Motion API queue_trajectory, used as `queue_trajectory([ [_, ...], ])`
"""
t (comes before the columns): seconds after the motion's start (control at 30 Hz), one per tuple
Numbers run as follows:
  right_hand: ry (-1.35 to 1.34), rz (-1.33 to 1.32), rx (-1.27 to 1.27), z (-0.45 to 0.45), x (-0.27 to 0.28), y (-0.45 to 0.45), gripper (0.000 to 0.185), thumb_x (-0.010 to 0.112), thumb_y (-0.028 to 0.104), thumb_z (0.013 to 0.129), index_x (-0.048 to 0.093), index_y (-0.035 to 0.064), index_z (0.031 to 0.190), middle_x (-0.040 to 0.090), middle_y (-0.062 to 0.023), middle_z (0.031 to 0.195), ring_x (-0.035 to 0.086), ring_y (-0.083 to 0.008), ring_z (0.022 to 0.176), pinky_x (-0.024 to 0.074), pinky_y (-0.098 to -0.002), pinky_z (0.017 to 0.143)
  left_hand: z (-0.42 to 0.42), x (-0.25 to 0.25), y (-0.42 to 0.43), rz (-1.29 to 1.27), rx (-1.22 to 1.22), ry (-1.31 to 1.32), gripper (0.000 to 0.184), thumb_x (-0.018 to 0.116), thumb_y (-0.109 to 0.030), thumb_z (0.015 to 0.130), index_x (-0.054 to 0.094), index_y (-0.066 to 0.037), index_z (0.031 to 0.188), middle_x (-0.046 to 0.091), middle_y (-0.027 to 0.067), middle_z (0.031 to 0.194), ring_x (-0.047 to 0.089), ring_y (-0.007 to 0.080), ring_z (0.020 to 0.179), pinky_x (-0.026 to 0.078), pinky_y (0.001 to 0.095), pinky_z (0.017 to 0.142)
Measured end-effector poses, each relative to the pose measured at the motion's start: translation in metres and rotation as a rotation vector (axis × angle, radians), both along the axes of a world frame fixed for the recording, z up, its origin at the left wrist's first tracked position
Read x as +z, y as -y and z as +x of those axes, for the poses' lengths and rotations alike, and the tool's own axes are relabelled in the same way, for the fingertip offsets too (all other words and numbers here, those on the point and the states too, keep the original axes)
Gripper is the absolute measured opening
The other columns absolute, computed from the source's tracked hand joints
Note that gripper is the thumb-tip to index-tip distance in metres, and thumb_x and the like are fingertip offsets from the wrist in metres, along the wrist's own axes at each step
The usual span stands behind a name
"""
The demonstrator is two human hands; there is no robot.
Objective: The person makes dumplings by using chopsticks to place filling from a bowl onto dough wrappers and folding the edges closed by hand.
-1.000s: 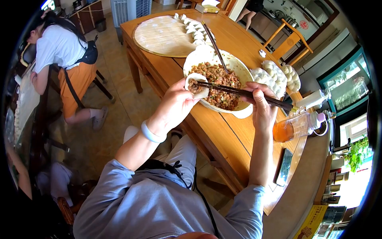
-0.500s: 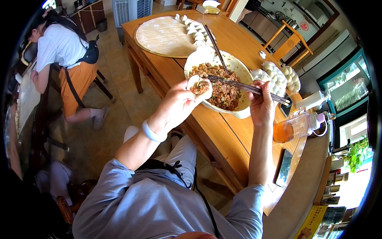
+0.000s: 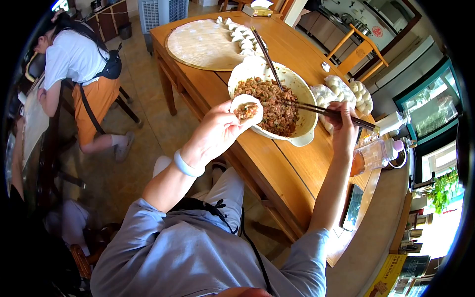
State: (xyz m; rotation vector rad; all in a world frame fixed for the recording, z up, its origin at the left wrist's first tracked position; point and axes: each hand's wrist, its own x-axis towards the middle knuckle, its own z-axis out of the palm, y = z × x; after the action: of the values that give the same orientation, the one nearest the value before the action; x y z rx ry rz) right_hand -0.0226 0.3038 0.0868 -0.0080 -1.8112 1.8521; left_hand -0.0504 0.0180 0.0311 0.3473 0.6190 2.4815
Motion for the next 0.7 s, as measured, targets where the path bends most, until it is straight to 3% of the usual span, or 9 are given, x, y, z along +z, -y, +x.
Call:
queue_trajectory([
  [0.2,-0.086,-0.163,0.392,0.006,-0.003,0.011,0.031,0.05,0.023,0.092,0.057,-0.0067,0.093,0.061,-0.0135,0.081,0.059,-0.0186,0.069,0.0504,-0.0244,0.056,0.007,0.008,-0.004,0.091,-0.107,0.01,0.054,0.029,0.015,0.07,0.034,0.015,0.123,0.044,0.0244,0.124,0.042,0.0321,0.12,0.032,0.0372,0.107],
  [0.33,0.028,-0.099,0.363,-0.001,-0.014,0.022,0.031,0.051,0.026,0.091,0.058,-0.0045,0.09,0.061,-0.0129,0.08,0.06,-0.0176,0.065,0.0504,-0.0247,0.054,0.011,0.011,-0.006,0.103,-0.159,0.012,0.054,0.028,0.016,0.07,0.031,0.014,0.124,0.04,0.0236,0.125,0.043,0.0316,0.118,0.034,0.0375,0.106],
  [0.57,-0.022,-0.221,0.28,-0.001,-0.01,0.016,0.033,0.049,0.027,0.092,0.059,-0.0047,0.089,0.061,-0.0127,0.078,0.059,-0.0166,0.063,0.0489,-0.0238,0.052,0.01,0.01,-0.004,0.103,-0.177,0.01,0.058,0.026,0.017,0.068,0.028,0.014,0.126,0.038,0.0246,0.127,0.041,0.0319,0.121,0.032,0.0372,0.107],
  [0.7,0.037,-0.165,0.255,-0.002,-0.01,0.019,0.033,0.049,0.027,0.092,0.059,-0.0043,0.087,0.06,-0.0122,0.076,0.058,-0.0167,0.06,0.0483,-0.0239,0.051,0.008,0.008,-0.005,0.108,-0.193,0.007,0.059,0.026,0.017,0.068,0.027,0.014,0.126,0.038,0.0255,0.127,0.04,0.032,0.122,0.032,0.0362,0.107],
])
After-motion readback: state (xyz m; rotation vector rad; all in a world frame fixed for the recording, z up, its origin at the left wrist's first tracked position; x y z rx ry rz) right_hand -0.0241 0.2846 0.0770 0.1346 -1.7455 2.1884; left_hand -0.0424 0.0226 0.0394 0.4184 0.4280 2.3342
